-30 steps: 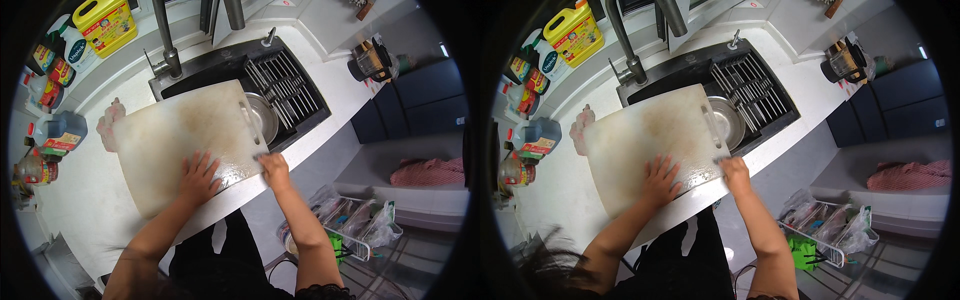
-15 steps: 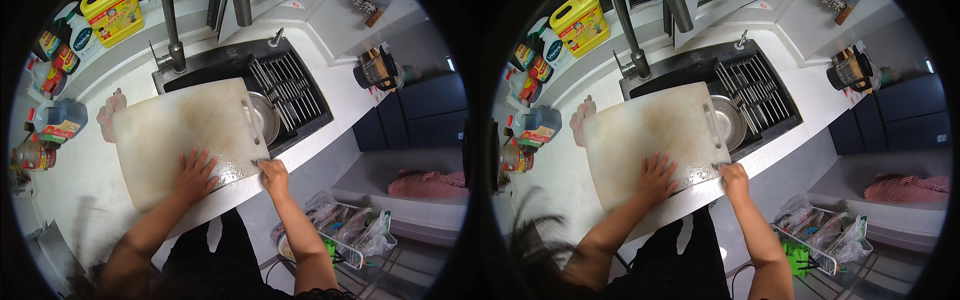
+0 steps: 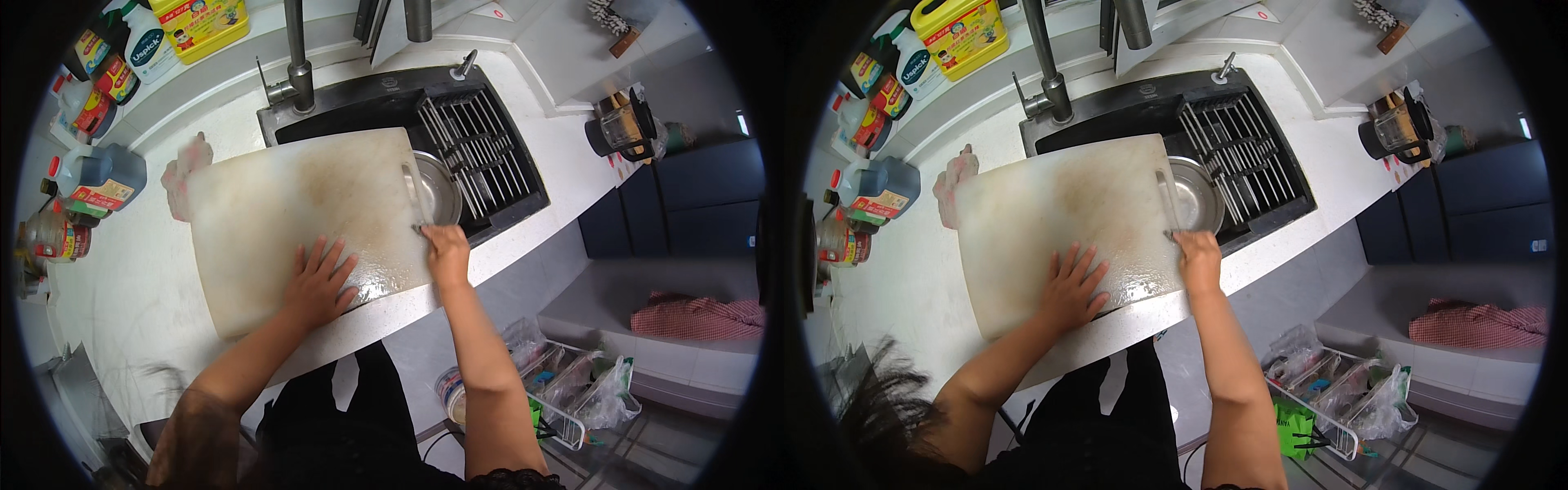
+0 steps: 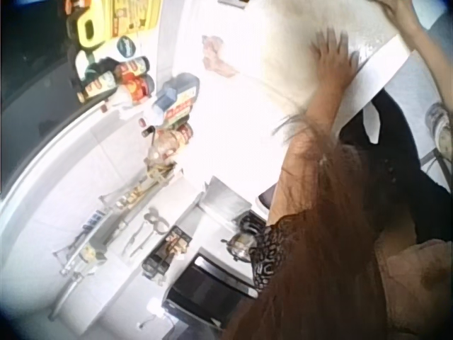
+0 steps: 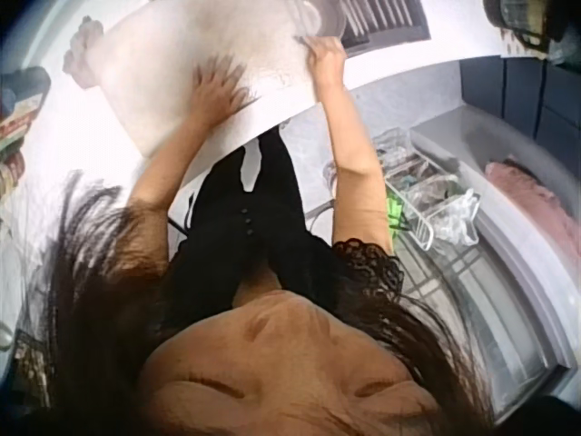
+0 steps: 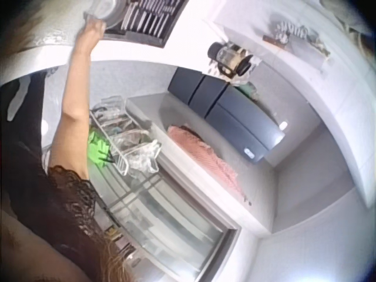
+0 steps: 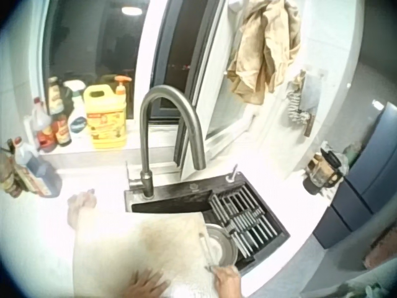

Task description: The person rinses a white plastic cutting board under running water, then scrubs both sides with a metal scouring pad. They flip the board to clean the other side and continue scrubbing until the end of the clip.

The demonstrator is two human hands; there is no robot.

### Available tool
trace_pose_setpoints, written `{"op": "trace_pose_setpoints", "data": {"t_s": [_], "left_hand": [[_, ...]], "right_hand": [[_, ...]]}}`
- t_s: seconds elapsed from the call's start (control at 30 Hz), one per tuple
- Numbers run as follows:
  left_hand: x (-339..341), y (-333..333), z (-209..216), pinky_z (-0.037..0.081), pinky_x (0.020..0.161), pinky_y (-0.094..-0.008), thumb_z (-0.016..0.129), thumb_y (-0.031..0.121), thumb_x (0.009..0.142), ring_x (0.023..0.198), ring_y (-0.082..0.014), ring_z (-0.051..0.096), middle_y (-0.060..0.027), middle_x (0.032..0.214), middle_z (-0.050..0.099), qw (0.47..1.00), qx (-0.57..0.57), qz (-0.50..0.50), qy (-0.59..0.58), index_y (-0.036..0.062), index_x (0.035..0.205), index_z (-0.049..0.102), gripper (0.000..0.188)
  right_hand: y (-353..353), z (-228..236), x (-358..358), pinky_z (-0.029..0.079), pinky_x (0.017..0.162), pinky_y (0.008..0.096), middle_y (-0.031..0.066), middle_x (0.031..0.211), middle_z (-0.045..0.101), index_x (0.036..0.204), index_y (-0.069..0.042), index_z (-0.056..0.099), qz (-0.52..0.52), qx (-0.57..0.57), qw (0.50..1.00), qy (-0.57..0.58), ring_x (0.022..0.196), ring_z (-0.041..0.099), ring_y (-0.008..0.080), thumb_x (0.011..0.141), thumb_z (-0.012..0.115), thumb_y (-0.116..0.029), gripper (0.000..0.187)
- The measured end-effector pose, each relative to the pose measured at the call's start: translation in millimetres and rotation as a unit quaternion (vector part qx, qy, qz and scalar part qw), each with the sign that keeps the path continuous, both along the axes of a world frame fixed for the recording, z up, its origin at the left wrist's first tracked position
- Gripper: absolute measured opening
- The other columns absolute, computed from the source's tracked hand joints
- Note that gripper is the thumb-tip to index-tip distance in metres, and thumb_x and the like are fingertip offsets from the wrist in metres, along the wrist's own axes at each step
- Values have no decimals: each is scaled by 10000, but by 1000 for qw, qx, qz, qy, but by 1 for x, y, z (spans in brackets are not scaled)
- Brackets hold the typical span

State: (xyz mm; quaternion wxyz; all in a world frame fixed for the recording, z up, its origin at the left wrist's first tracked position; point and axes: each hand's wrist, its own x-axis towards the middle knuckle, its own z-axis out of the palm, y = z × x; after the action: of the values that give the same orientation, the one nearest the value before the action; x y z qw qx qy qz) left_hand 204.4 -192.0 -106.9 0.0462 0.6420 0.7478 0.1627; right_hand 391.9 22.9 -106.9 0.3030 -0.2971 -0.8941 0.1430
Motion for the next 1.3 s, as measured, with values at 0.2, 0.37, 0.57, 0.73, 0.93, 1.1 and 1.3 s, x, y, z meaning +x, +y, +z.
{"op": "trace_pose_setpoints", "data": {"t_s": [0.2,0.37,0.57,0.73,0.93,1.1,1.3], "left_hand": [[-4,-3,2,205,1118,-657,654,434,853,1444,-360,264,-106,1515,396,1000,-8,6,-14,185,1335,571,548],[-1,-1,3,196,1126,-650,658,427,849,1450,-364,260,-106,1524,384,1000,-5,7,-9,194,1331,567,543],[-6,-2,4,182,1138,-633,657,426,848,1454,-366,261,-104,1537,372,1000,-3,11,-12,200,1344,556,554],[-1,-4,-3,175,1138,-636,652,438,848,1464,-373,243,-108,1550,356,1000,-12,14,1,207,1362,544,574],[-1,1,0,206,1126,-641,646,439,861,1484,-366,204,-104,1574,323,999,-33,8,3,220,1387,522,583],[-3,-8,-3,222,1126,-638,661,437,852,1476,-366,221,-101,1572,322,999,-30,13,0,217,1396,507,606],[0,0,4,236,1121,-634,668,436,850,1465,-362,245,-92,1560,341,1000,-26,5,6,208,1367,538,580]], "right_hand": [[-26,-7,34,551,769,389,106,898,709,911,-53,754,52,-12,999,4,842,639,309,652,636,143,345],[15,-3,-8,554,772,383,107,918,713,931,-49,749,55,-11,998,0,846,643,310,654,633,142,356],[1,-8,8,547,773,367,94,926,719,935,-71,756,64,-28,998,8,850,646,303,649,651,147,375],[21,-9,-12,539,769,371,97,918,717,936,-72,756,73,-35,997,15,837,643,301,663,665,145,360],[50,-16,-39,545,782,370,114,926,714,941,-56,756,57,-35,996,54,865,652,296,717,651,113,299],[20,-14,-3,535,774,370,102,915,716,932,-66,755,57,-60,996,41,852,649,298,725,677,100,277],[75,-17,-57,535,776,372,128,908,701,948,-59,753,58,-42,996,45,846,632,320,705,633,120,324]]}}
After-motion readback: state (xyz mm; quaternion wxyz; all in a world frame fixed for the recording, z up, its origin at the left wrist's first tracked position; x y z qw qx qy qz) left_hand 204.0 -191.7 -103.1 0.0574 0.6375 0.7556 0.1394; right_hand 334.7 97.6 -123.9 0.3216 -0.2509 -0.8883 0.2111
